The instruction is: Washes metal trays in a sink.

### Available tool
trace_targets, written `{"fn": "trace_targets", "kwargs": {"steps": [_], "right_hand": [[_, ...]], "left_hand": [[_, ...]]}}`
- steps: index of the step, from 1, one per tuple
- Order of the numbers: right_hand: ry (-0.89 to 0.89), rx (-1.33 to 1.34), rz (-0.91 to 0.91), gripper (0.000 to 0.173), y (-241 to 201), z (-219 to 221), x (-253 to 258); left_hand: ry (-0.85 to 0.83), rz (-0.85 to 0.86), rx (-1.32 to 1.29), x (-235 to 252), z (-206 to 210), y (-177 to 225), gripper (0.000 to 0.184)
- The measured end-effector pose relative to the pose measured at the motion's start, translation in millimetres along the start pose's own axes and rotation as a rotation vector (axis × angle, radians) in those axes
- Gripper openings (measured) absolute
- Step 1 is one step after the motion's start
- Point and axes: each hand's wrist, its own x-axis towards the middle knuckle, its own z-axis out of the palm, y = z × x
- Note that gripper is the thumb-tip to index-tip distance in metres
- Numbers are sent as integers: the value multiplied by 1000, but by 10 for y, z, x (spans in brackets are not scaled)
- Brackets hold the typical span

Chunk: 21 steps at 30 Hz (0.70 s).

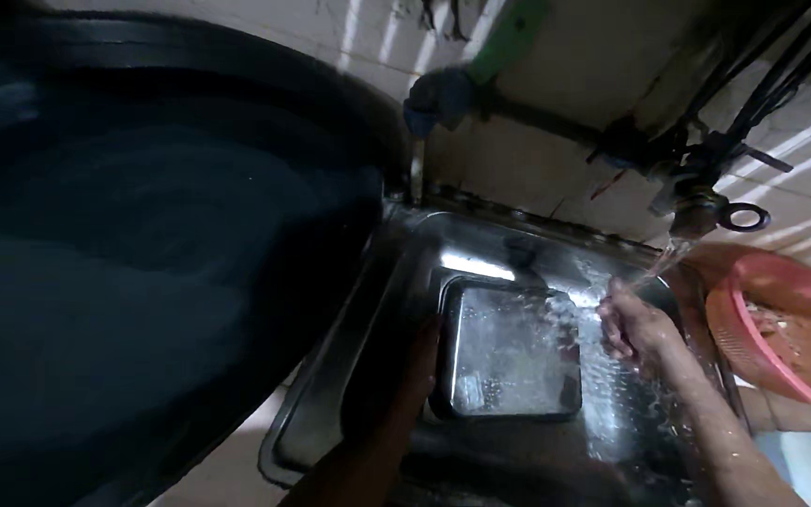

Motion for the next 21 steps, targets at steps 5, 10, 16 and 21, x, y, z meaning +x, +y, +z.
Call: {"fn": "trace_targets", "kwargs": {"steps": [5,10,16,21], "right_hand": [[96,-81,215,57,1302,-346,23],[179,218,339,53,1766,-309,-287],[185,766,106,37,1454,-504,-692],[366,895,-7,30,1486,-498,-944]], "left_hand": [[10,-24,-20,-20,-31,-8,46],[-1,-168,-89,13,93,-22,43],[-122,129,421,51,498,51,44],[-226,477,395,-279,1323,705,28]]}}
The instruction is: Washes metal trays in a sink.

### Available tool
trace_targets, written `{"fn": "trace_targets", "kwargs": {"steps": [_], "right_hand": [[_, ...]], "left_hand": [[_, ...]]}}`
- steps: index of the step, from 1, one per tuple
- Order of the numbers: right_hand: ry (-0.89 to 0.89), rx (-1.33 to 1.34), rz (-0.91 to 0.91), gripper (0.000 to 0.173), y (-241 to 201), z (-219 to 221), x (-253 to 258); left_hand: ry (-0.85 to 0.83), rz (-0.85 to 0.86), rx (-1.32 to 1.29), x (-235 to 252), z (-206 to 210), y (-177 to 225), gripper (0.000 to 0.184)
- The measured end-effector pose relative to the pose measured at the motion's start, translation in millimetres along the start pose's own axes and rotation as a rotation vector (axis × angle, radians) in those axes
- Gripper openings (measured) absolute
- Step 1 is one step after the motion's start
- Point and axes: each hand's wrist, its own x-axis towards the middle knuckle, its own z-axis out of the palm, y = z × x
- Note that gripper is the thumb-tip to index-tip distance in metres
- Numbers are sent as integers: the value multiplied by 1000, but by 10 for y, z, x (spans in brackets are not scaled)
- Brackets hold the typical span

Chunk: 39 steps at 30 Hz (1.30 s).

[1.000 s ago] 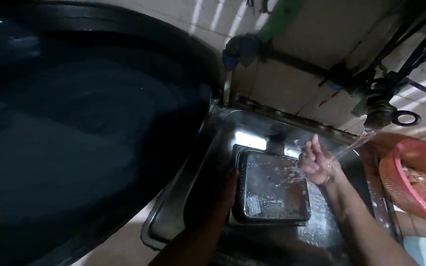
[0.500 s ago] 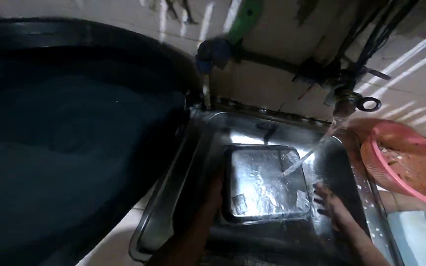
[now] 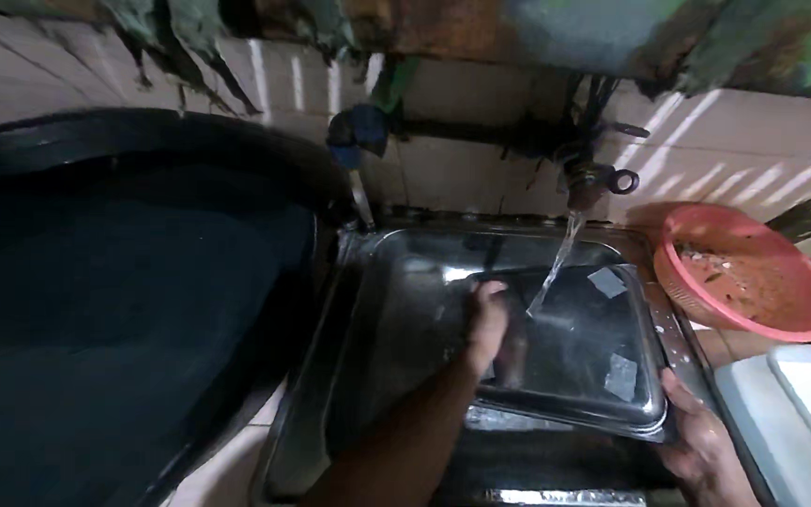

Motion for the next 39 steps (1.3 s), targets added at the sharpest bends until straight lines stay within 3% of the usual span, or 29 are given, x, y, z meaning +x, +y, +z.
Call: {"fn": "trace_targets", "kwargs": {"steps": [4,8,10,13,21,24,29,31,34,36,39], "right_hand": [[62,23,-1,30,92,22,-99],[100,29,17,32,73,19,-164],[90,45,21,32,82,9,-177],[76,54,31,32,117,18,-185],[20,86,44,30,175,167,-136],[-21,99,56,32,203,195,-142],[-67,166,64,35,242,332,-137],[-80,188,56,35,206,303,-140],[-75,189,43,32,109,121,-125],[-104,220,36,31,107,-9,-80],[-170,174,21,33,217,-56,-22]], "left_hand": [[-339,62,42,21,230,1002,23],[-386,100,-179,152,222,1167,15],[-475,-61,-320,148,151,1233,16],[-616,-176,-280,157,57,1291,28],[-477,-206,-345,89,-114,1581,5],[-463,-78,-228,-45,-56,1465,22],[-563,436,217,-530,477,819,41],[-454,485,445,-592,399,587,58],[-201,252,507,-381,-26,57,73],[-104,44,401,-177,-345,-248,65],[-44,-367,-84,-185,-681,-340,69]]}}
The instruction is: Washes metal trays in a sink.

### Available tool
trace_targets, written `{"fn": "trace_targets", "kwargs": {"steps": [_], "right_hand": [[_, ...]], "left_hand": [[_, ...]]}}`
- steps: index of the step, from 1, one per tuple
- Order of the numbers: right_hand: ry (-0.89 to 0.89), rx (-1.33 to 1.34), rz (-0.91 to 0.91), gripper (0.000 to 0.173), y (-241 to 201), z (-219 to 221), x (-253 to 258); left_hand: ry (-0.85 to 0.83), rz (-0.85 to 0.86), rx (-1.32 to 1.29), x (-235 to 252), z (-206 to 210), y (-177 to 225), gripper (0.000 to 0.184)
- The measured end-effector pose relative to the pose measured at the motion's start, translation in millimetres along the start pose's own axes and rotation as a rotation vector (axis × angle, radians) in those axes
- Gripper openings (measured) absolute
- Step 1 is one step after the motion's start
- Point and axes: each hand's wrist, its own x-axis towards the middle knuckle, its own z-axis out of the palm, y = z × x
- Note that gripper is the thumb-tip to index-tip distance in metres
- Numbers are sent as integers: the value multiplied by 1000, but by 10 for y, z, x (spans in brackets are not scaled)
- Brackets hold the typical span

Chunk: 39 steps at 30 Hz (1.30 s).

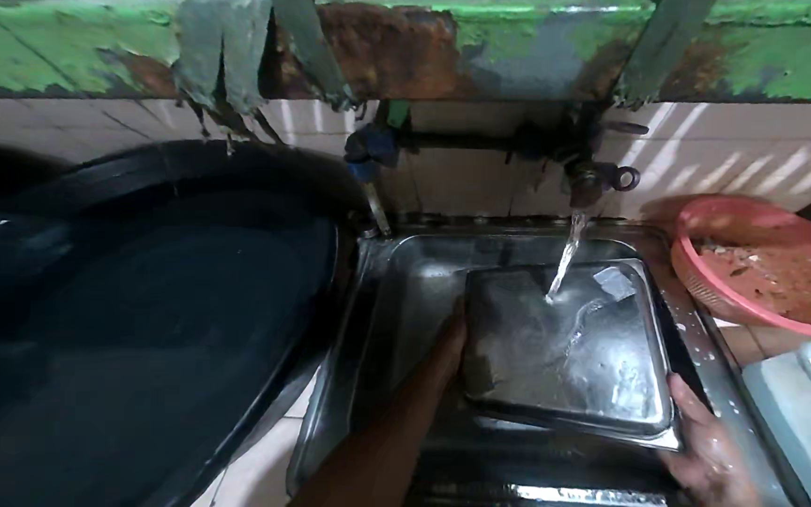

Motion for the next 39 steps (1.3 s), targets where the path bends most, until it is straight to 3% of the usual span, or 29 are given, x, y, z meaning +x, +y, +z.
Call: {"fn": "trace_targets", "kwargs": {"steps": [2,4,5,10,13,15,18,20,23,25,26,31,32,36,38,39], "right_hand": [[132,-354,2,36,112,86,57],[189,-703,102,49,289,70,195],[180,-742,168,51,409,48,275],[225,-315,433,75,787,392,486],[195,-118,443,65,815,515,574],[106,-23,370,56,799,494,633],[-173,74,236,42,652,355,772],[-247,-340,103,40,402,421,798],[-240,-1001,207,49,270,567,1047],[-274,-1414,219,42,266,683,1164],[-245,-1473,162,40,263,710,1201],[-124,-1405,-111,33,212,1185,1065],[-98,-1252,-110,32,250,1309,1022],[1,-130,179,32,442,1785,835],[-13,9,182,31,512,2048,695],[-83,-84,124,32,567,2156,613]], "left_hand": [[113,-141,-236,-79,-113,33,68],[227,-156,-347,-137,-210,73,64],[260,-136,-369,-155,-250,99,62],[231,-14,-391,-295,-410,279,64],[220,64,-356,-418,-477,377,61],[194,103,-411,-434,-531,352,48],[56,-41,-621,-413,-739,153,32],[13,-161,-470,-467,-922,21,27],[-13,-233,-221,-535,-989,-24,32],[-21,-233,-242,-636,-937,-14,54],[-19,-218,-244,-650,-907,8,60],[-66,-124,-183,-653,-820,224,80],[-79,-100,-201,-653,-753,220,84],[-163,-82,-248,-702,-440,187,91],[-224,-105,-282,-723,-281,153,93],[-257,-96,-305,-748,-197,137,94]]}}
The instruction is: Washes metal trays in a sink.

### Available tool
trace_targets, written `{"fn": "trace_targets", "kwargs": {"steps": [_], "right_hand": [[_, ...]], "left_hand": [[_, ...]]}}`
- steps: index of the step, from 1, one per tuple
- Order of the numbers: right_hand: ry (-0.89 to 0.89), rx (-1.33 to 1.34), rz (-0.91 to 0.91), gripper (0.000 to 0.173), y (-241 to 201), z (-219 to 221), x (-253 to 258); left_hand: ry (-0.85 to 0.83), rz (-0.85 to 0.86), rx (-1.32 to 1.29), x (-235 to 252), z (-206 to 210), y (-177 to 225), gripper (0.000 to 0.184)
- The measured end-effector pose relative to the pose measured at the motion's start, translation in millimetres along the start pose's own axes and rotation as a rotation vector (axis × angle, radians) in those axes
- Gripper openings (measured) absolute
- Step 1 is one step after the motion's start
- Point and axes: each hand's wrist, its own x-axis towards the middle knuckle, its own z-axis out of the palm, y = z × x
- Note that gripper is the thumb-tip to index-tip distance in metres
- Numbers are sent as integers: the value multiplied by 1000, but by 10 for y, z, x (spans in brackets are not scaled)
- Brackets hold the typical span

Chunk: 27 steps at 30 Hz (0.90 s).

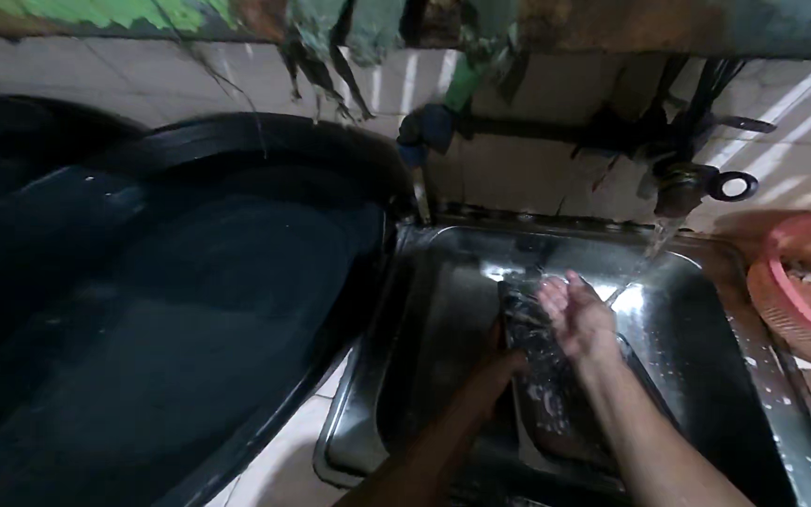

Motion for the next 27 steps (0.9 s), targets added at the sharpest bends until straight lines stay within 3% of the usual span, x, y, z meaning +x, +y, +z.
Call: {"fn": "trace_targets", "kwargs": {"steps": [4,6,9,11,17,20,23,27], "right_hand": [[-287,-867,-450,39,311,56,43],[-223,-1263,-644,42,336,-261,309],[-30,-1534,-423,43,132,-839,600],[-32,-1495,-210,42,-25,-947,603],[-215,-711,224,31,-383,-431,181],[-192,-580,166,32,-609,-561,72],[-53,-792,50,55,-633,-999,58],[-38,-723,200,56,-331,-1540,-198]], "left_hand": [[-73,39,49,-231,246,111,90],[0,11,102,-418,212,274,91],[133,21,111,-593,-87,389,90],[197,24,102,-621,-281,378,87],[292,56,75,-529,-432,214,91],[356,136,107,-515,-548,121,90],[419,219,102,-512,-706,75,86],[355,253,95,-277,-894,59,88]]}}
